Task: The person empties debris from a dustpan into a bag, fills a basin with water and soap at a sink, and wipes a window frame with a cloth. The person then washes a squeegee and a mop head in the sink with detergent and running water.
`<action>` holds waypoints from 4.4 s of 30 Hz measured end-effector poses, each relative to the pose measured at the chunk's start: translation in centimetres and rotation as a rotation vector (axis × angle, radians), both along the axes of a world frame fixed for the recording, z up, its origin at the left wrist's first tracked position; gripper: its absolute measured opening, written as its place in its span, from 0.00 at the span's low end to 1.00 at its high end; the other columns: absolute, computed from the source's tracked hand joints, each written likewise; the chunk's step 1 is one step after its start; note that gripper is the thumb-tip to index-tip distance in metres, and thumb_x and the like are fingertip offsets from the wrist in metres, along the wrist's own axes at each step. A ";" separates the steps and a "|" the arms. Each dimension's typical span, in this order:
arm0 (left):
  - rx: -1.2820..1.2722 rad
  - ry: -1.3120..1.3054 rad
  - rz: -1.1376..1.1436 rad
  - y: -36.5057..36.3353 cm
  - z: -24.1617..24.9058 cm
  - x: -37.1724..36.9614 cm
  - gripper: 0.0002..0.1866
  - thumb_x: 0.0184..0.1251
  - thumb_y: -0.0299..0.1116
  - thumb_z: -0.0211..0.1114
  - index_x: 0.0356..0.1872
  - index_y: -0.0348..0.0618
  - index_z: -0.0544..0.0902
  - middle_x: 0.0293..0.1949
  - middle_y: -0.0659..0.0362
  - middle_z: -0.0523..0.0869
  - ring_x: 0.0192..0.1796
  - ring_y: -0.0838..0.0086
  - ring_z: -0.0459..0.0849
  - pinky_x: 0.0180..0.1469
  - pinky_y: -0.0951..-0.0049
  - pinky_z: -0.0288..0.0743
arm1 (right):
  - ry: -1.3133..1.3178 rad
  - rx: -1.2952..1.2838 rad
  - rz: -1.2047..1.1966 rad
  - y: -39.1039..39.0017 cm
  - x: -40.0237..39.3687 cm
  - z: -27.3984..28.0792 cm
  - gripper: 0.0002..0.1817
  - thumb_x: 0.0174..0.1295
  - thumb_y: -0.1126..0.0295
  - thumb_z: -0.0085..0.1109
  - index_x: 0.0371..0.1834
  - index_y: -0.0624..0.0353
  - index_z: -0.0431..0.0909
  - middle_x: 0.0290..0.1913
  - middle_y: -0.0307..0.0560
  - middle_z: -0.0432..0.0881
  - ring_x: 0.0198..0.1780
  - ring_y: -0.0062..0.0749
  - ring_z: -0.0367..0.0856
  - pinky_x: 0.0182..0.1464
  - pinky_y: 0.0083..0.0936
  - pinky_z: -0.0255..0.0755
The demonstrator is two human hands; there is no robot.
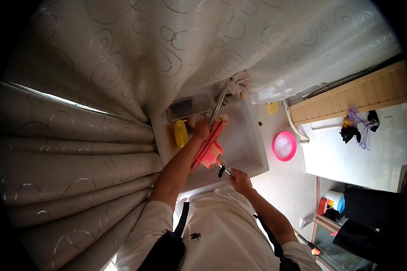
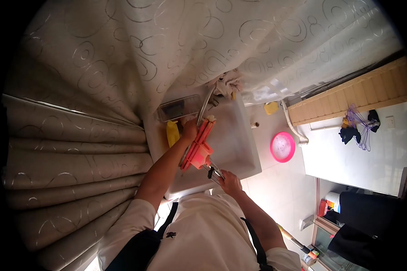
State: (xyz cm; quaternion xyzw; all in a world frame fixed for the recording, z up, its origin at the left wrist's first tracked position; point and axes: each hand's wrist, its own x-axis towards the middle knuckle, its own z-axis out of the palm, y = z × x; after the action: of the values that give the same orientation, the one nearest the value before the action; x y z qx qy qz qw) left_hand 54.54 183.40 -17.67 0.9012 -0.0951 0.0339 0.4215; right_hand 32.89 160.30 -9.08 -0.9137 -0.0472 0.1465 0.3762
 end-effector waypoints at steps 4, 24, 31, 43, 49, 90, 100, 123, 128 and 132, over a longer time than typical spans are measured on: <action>-0.560 0.268 -0.028 1.9 -3.5 1.0 0.15 0.69 0.38 0.59 0.49 0.41 0.83 0.41 0.49 0.86 0.46 0.61 0.84 0.51 0.62 0.73 | -0.039 0.007 0.036 -0.4 0.1 -0.3 0.13 0.59 0.69 0.63 0.47 0.59 0.80 0.32 0.57 0.81 0.35 0.55 0.81 0.38 0.42 0.74; -0.561 1.051 -0.279 9.4 0.6 -5.2 0.19 0.65 0.43 0.67 0.48 0.37 0.83 0.40 0.58 0.86 0.45 0.73 0.83 0.51 0.68 0.76 | 0.375 0.151 -0.178 -3.0 3.2 1.6 0.17 0.59 0.63 0.66 0.45 0.63 0.81 0.22 0.46 0.76 0.24 0.26 0.71 0.29 0.31 0.67; -0.527 0.965 -0.182 9.2 3.8 -4.9 0.21 0.63 0.42 0.70 0.51 0.38 0.85 0.43 0.60 0.87 0.45 0.75 0.81 0.51 0.71 0.73 | 0.390 0.241 -0.235 -3.0 4.0 2.0 0.14 0.61 0.65 0.64 0.44 0.64 0.80 0.18 0.39 0.74 0.18 0.20 0.70 0.21 0.26 0.64; -0.610 1.170 -0.095 12.1 0.5 -5.4 0.22 0.61 0.43 0.70 0.52 0.40 0.84 0.42 0.59 0.86 0.42 0.74 0.82 0.48 0.73 0.74 | 0.525 0.336 -0.271 -3.6 5.2 2.8 0.15 0.62 0.67 0.65 0.45 0.66 0.79 0.21 0.38 0.76 0.21 0.19 0.73 0.23 0.23 0.66; -0.585 1.155 -0.022 14.5 4.9 -7.2 0.16 0.67 0.43 0.64 0.48 0.43 0.83 0.38 0.62 0.84 0.36 0.79 0.79 0.36 0.77 0.70 | 0.738 0.429 -0.281 -4.6 6.7 3.4 0.17 0.62 0.65 0.66 0.47 0.65 0.77 0.27 0.41 0.78 0.23 0.21 0.75 0.25 0.21 0.69; -0.173 0.084 -0.021 0.4 -0.8 1.7 0.17 0.74 0.34 0.50 0.56 0.38 0.77 0.41 0.42 0.86 0.48 0.48 0.82 0.49 0.56 0.73 | 1.011 0.471 -0.285 -4.1 1.9 -0.2 0.13 0.57 0.73 0.67 0.43 0.62 0.78 0.29 0.42 0.81 0.21 0.21 0.72 0.19 0.21 0.65; -1.018 0.512 0.034 0.5 -2.3 0.7 0.20 0.76 0.40 0.48 0.45 0.34 0.82 0.41 0.58 0.85 0.45 0.74 0.80 0.54 0.71 0.71 | 0.976 0.462 -0.297 -3.2 0.9 -1.0 0.12 0.51 0.72 0.70 0.36 0.61 0.76 0.23 0.38 0.75 0.17 0.19 0.71 0.17 0.20 0.65; -0.377 0.482 0.088 2.1 -1.4 -2.8 0.23 0.78 0.41 0.44 0.63 0.35 0.72 0.56 0.42 0.81 0.57 0.57 0.79 0.62 0.66 0.68 | 1.061 0.502 -0.316 -3.1 2.7 2.0 0.10 0.56 0.72 0.65 0.38 0.62 0.76 0.29 0.43 0.81 0.20 0.20 0.72 0.18 0.21 0.64; -0.634 0.553 0.091 1.6 -2.4 -2.4 0.21 0.75 0.35 0.45 0.63 0.35 0.72 0.57 0.35 0.79 0.62 0.47 0.77 0.63 0.62 0.67 | 1.056 0.495 -0.329 -3.4 2.6 1.6 0.11 0.57 0.73 0.65 0.40 0.63 0.76 0.29 0.44 0.81 0.19 0.20 0.71 0.18 0.21 0.63; -0.431 0.494 0.040 1.3 -7.2 -1.8 0.23 0.78 0.40 0.43 0.63 0.35 0.73 0.57 0.45 0.80 0.59 0.59 0.77 0.63 0.65 0.67 | 1.065 0.508 -0.422 -3.1 2.3 1.9 0.14 0.57 0.74 0.66 0.45 0.64 0.75 0.31 0.45 0.82 0.19 0.20 0.72 0.18 0.21 0.63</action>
State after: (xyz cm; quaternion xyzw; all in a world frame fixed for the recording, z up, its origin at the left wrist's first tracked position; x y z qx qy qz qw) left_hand 52.70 184.73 -24.92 0.7740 0.0371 -0.1579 0.6121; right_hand 35.17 157.21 -7.18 -0.5871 0.2948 0.4885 0.5742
